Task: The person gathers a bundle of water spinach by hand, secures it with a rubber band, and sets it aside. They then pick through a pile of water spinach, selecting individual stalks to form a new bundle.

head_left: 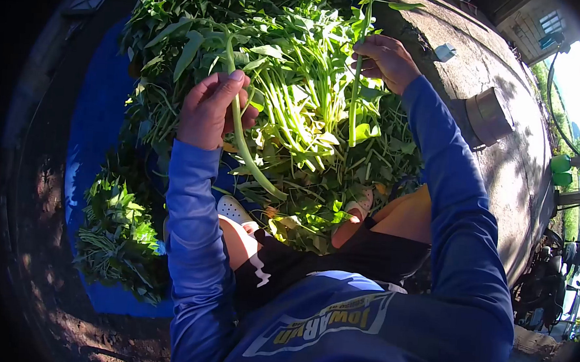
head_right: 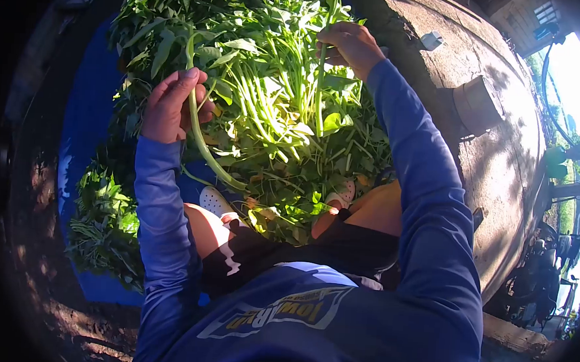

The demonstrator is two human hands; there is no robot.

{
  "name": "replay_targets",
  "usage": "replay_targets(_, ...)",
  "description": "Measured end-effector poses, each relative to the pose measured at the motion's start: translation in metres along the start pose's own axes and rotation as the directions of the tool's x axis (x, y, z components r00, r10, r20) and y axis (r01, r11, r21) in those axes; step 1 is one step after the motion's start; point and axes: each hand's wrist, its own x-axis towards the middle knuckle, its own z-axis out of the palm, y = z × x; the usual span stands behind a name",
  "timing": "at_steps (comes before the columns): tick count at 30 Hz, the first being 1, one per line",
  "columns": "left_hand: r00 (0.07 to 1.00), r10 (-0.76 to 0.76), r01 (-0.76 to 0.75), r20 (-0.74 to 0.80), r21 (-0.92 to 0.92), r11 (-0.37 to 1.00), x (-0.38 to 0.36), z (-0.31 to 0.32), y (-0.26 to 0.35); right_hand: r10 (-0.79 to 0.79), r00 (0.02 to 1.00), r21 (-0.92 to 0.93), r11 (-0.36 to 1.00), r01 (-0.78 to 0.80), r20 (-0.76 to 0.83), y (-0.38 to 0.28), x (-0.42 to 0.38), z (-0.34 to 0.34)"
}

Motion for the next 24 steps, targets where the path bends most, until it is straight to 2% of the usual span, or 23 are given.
replay_targets(3,0.995,-0.016,0.018,0.098,-0.019,1.0,-0.002,0.02,-0.012,-0.025,0.992,-0.026,0.999,0.022,-0.127,0.006,0.005,0.007)
replay_targets(6,0.99,-0.05,0.06,0.131,-0.075,0.995,-0.007,0.057,-0.023,-0.041,0.994,-0.036,0.999,0.037,-0.098,0.0,-0.006,0.023)
replay_targets(8,0.998,0.023,-0.017,0.059,-0.098,0.995,0.004,0.07,-0.052,-0.039,0.999,0.102,0.994,0.037,0.012,-0.01,-0.034,0.044)
replay_targets(10,0.976,0.192,-0.178,-0.1,0.133,0.975,0.006,0.084,-0.062,-0.064,0.991,0.153,0.987,0.046,0.114,-0.018,-0.061,0.063)
replay_targets(11,0.97,0.191,-0.145,-0.148,0.272,0.951,0.016,0.084,-0.073,-0.066,0.987,0.15,0.988,0.044,0.143,-0.019,-0.073,0.07)
replay_targets(12,0.976,0.193,-0.151,-0.099,0.328,0.932,0.017,0.078,-0.075,-0.068,0.984,0.147,0.988,0.043,0.166,-0.021,-0.084,0.075)
replay_targets(14,0.994,0.112,-0.103,-0.016,0.273,0.957,0.02,0.072,-0.076,-0.07,0.985,0.047,0.997,0.063,0.159,-0.024,-0.102,0.08)
replay_targets(17,0.976,0.208,-0.177,-0.06,0.331,0.927,0.021,0.066,-0.082,-0.062,0.981,-0.099,0.992,0.081,0.182,-0.018,-0.116,0.074)
replay_targets(20,0.958,0.253,-0.164,-0.133,0.47,0.868,0.033,0.054,-0.094,-0.048,0.985,-0.035,0.998,0.055,0.167,-0.014,-0.129,0.067)
replay_targets(21,0.956,0.228,-0.094,-0.187,0.54,0.836,0.039,0.051,-0.094,-0.022,0.988,-0.016,1.0,0.025,0.153,-0.011,-0.131,0.064)
replay_targets(24,0.945,0.261,-0.101,-0.196,0.585,0.805,0.047,0.038,-0.094,-0.028,0.993,0.047,0.999,0.023,0.114,-0.003,-0.138,0.054)
